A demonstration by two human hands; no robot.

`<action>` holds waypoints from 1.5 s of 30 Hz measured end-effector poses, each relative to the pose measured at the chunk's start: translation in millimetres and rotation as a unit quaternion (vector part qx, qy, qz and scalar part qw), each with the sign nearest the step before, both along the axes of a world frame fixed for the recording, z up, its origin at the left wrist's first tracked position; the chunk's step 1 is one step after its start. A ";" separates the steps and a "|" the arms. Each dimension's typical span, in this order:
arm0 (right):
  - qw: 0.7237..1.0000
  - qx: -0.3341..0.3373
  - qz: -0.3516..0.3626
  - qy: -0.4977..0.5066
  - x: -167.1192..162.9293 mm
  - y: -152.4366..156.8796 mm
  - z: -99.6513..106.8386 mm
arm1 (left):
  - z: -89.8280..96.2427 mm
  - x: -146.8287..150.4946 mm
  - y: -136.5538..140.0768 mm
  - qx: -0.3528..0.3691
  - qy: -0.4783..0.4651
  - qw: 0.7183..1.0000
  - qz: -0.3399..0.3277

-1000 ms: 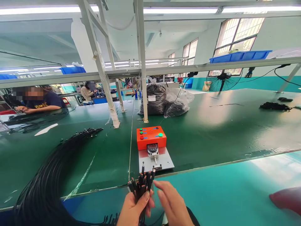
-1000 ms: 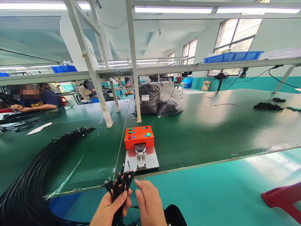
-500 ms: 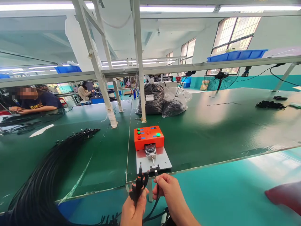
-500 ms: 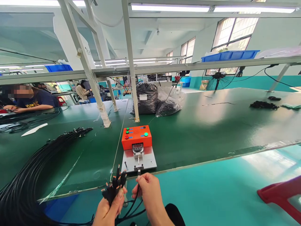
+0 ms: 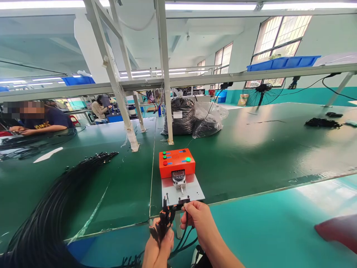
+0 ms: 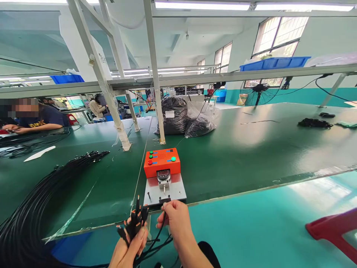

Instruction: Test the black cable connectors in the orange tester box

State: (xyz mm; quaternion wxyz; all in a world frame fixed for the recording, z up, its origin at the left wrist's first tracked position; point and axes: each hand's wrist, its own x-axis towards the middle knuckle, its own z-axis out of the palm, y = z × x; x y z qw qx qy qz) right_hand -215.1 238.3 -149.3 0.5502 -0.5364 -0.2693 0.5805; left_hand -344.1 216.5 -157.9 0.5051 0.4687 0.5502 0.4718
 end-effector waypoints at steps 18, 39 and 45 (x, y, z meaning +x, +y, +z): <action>0.976 0.179 0.018 -0.123 -5.3 -47.0 6.2 | 14.5 -0.9 -9.9 -0.030 -0.079 0.992 -0.090; 0.998 0.036 0.048 0.025 13.5 -12.1 7.2 | 9.9 0.5 -6.5 0.046 -0.095 0.994 0.023; 0.998 0.016 0.032 0.058 10.2 -1.4 -2.1 | 9.7 1.2 -5.2 0.060 -0.090 0.994 0.027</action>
